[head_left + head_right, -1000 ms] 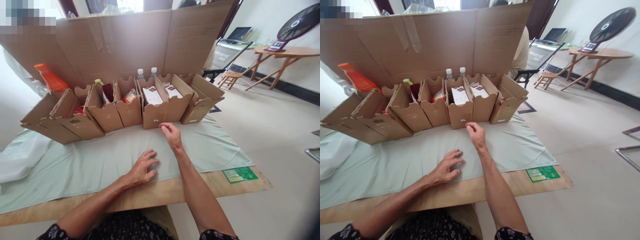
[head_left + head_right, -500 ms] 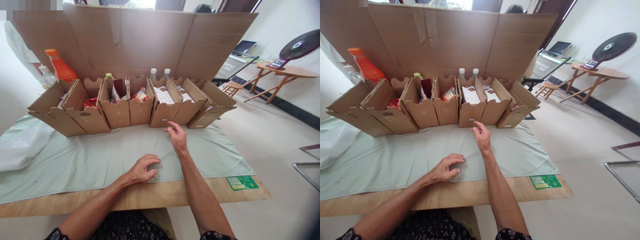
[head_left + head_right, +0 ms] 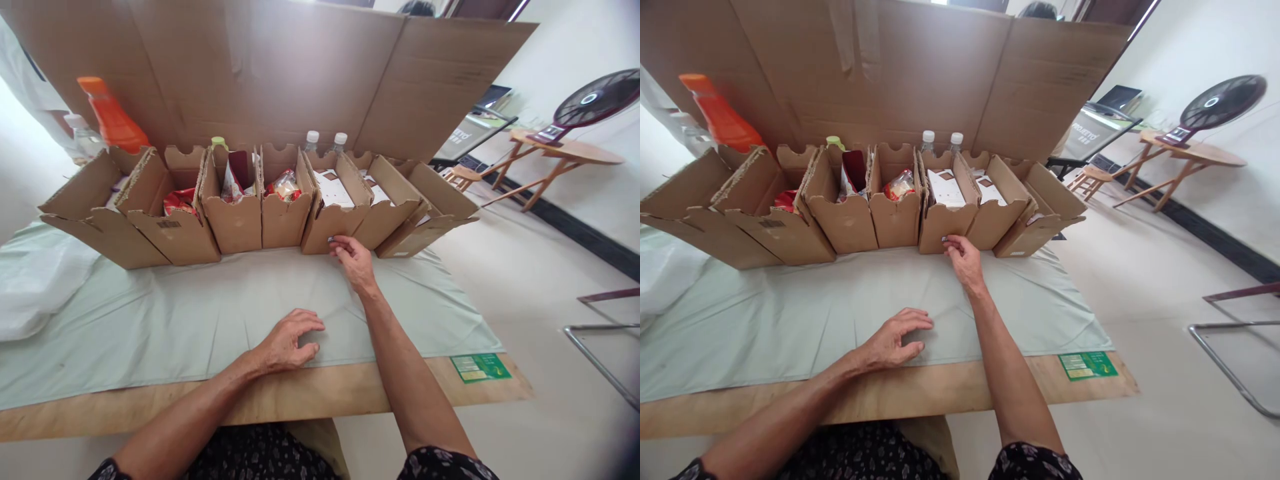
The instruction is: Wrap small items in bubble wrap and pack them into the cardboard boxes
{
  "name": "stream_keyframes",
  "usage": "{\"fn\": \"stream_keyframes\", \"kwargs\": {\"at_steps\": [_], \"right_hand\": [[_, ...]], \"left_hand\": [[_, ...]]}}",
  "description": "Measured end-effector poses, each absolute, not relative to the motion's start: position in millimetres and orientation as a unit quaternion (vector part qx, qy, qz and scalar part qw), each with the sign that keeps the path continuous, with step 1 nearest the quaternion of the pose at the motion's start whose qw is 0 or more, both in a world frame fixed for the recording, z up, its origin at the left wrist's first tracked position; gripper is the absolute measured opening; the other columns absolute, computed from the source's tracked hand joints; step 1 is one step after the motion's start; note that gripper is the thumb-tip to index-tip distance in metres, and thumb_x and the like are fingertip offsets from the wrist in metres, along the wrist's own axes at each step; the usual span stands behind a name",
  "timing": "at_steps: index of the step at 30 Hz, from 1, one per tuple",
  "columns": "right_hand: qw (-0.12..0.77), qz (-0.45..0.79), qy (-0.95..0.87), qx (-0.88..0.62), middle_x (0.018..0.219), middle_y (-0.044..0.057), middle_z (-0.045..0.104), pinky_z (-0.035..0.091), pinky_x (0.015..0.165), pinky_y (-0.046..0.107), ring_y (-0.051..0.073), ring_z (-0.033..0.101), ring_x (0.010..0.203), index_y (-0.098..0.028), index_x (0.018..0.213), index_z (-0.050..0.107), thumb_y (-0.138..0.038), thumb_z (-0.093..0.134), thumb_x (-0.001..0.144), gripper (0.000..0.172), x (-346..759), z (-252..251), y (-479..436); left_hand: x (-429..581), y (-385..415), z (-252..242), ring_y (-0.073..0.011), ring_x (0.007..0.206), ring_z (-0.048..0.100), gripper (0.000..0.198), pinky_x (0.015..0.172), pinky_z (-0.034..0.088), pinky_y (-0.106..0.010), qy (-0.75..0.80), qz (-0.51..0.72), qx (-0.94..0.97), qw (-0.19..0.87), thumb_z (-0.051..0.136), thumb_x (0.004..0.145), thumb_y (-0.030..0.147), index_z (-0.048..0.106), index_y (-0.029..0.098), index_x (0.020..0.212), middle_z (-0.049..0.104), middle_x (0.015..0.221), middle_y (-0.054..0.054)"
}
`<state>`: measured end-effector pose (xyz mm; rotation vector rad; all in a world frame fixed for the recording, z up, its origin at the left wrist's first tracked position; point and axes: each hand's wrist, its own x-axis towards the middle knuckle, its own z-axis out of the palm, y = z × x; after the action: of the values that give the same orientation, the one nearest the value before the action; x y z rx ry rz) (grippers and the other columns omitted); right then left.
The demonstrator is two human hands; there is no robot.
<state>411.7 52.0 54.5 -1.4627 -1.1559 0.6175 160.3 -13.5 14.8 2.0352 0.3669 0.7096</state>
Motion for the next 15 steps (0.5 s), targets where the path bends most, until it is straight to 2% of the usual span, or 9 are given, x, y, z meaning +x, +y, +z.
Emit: {"fn": "stream_keyframes", "kwargs": {"at_steps": [8,13,15], "right_hand": [[0.583,0.258,-0.461,-0.617,0.099,0.007,0.076,0.051,0.057,0.027,0.015,0.067,0.067,-0.019,0.126,0.061,-0.042,0.061,0.081,0.051,402.7,43.6,53.4],[0.583,0.278,-0.456,-0.612,0.093,0.002,0.075,0.052,0.058,0.028,0.013,0.065,0.062,-0.022,0.145,0.051,-0.043,0.064,0.081,0.069,394.0,38.4,43.5],[0.582,0.273,-0.455,-0.616,0.088,0.001,0.074,0.052,0.058,0.028,0.013,0.065,0.061,-0.021,0.143,0.054,-0.044,0.063,0.082,0.066,392.9,37.9,39.0]], "left_hand": [[162.1,-14.8,11.6,-0.0318,0.126,0.063,0.039,0.106,0.052,-0.053,0.137,0.301,0.834,0.441,0.062,0.081,0.019,0.072,0.015,0.118,0.076,0.120,-0.015],[160.2,-14.7,14.0,-0.0313,0.127,0.062,0.038,0.107,0.052,-0.052,0.143,0.293,0.834,0.445,0.062,0.082,0.020,0.071,0.016,0.119,0.076,0.121,-0.014],[159.6,-14.9,13.7,-0.0316,0.128,0.061,0.037,0.108,0.051,-0.053,0.145,0.289,0.835,0.446,0.062,0.084,0.021,0.071,0.017,0.120,0.075,0.122,-0.014]]}}
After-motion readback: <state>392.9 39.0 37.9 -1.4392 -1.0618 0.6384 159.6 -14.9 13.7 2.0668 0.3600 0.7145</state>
